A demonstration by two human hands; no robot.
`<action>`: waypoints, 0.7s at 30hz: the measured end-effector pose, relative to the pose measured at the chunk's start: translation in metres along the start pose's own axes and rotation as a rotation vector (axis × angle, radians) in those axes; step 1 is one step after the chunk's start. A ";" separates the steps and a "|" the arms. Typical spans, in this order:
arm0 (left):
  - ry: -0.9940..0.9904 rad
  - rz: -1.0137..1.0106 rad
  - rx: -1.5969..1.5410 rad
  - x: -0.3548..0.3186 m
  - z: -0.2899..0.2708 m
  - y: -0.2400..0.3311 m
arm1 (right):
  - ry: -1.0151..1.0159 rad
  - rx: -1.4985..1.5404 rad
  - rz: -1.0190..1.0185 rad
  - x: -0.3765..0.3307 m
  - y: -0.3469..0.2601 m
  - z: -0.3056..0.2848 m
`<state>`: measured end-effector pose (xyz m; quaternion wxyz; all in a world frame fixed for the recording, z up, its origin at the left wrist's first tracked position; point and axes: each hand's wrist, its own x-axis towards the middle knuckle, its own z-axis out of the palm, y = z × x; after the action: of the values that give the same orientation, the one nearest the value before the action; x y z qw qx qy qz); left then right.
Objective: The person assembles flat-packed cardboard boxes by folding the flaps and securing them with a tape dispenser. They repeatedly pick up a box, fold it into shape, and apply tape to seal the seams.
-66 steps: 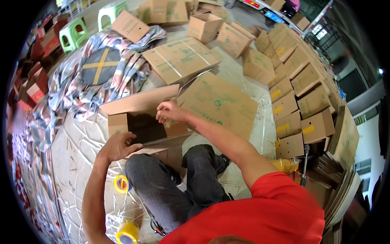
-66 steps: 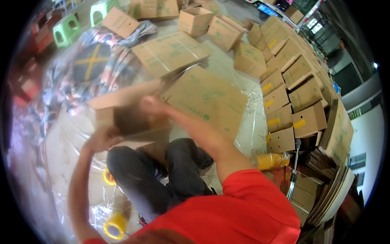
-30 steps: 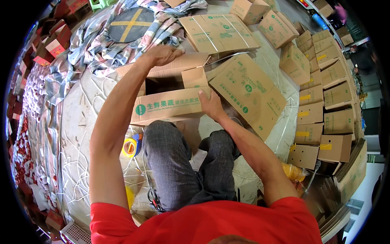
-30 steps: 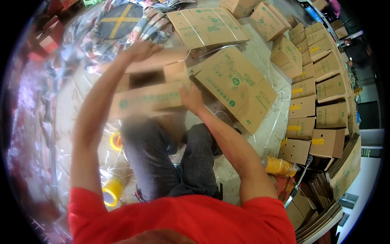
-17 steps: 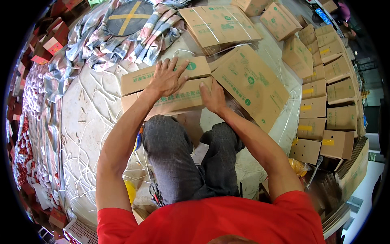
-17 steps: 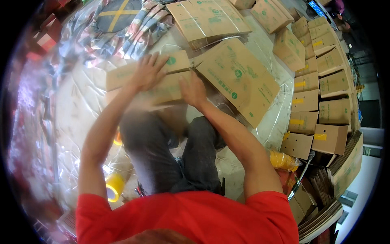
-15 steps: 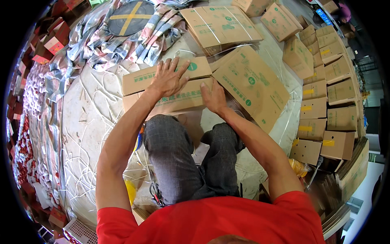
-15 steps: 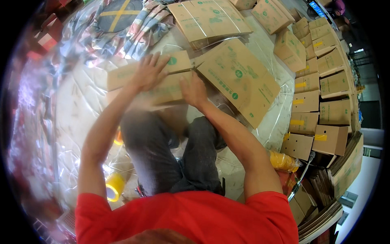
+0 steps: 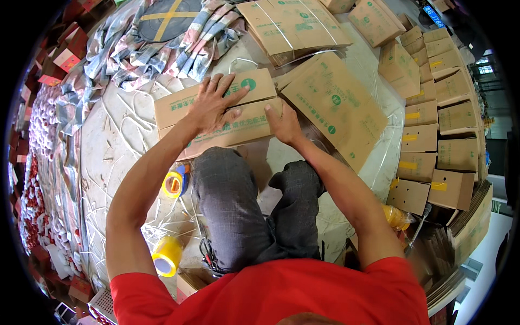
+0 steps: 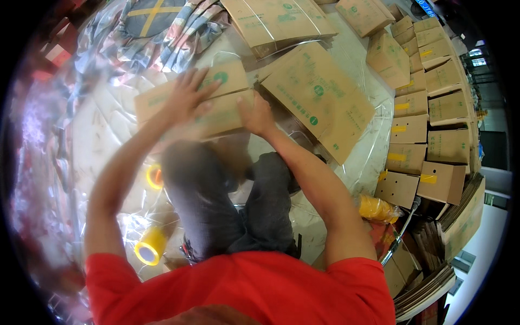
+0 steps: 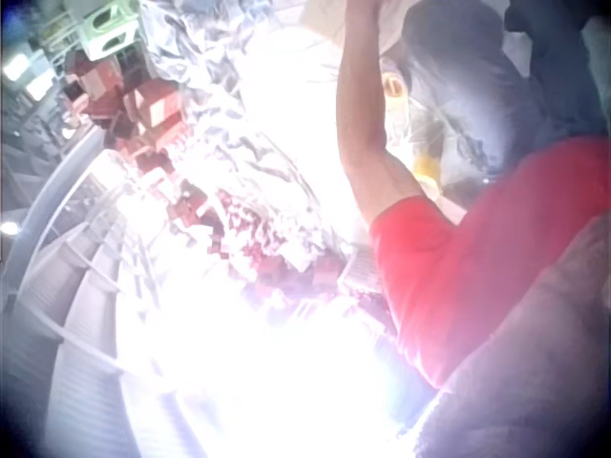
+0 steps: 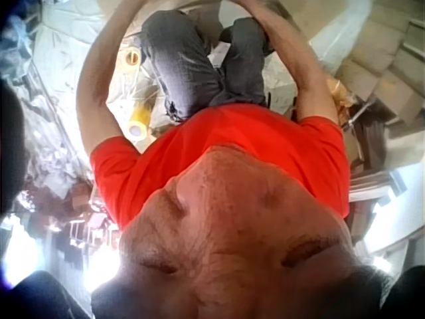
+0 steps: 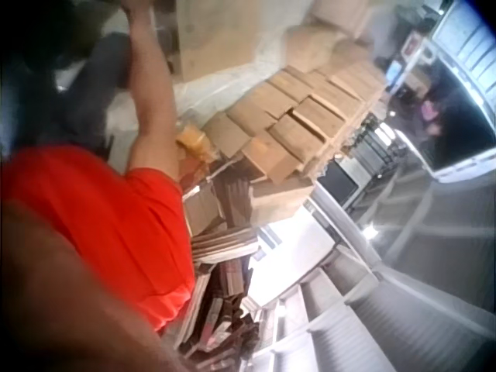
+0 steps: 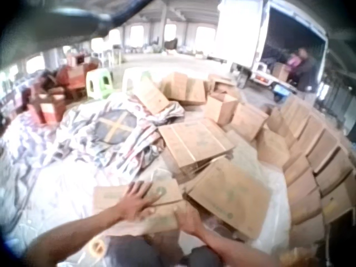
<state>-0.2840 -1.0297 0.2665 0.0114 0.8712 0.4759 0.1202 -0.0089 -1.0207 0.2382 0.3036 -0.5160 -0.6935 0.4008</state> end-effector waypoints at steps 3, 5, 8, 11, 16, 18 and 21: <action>0.018 0.008 0.021 0.007 0.004 0.002 | -0.041 0.082 0.033 0.007 0.009 -0.002; 0.038 0.013 0.039 0.007 0.008 0.003 | -0.107 0.189 0.088 0.008 0.007 -0.007; 0.061 0.001 0.027 0.006 0.007 0.006 | -0.193 0.341 0.199 0.012 -0.008 -0.014; 0.048 -0.011 0.004 0.005 0.004 0.007 | -0.210 0.347 0.275 0.013 -0.017 -0.013; 0.023 -0.038 -0.024 0.002 0.000 0.015 | -0.277 0.105 0.364 0.039 -0.004 -0.015; 0.039 -0.070 -0.022 0.000 0.000 0.016 | -0.236 0.277 0.473 0.033 -0.019 -0.012; 0.037 -0.091 -0.086 -0.003 -0.014 0.018 | -0.251 0.337 0.489 0.038 -0.005 -0.007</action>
<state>-0.2741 -1.0434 0.2819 0.0455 0.8451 0.5093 0.1560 -0.0163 -0.9835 0.2462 0.1917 -0.5563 -0.5049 0.6316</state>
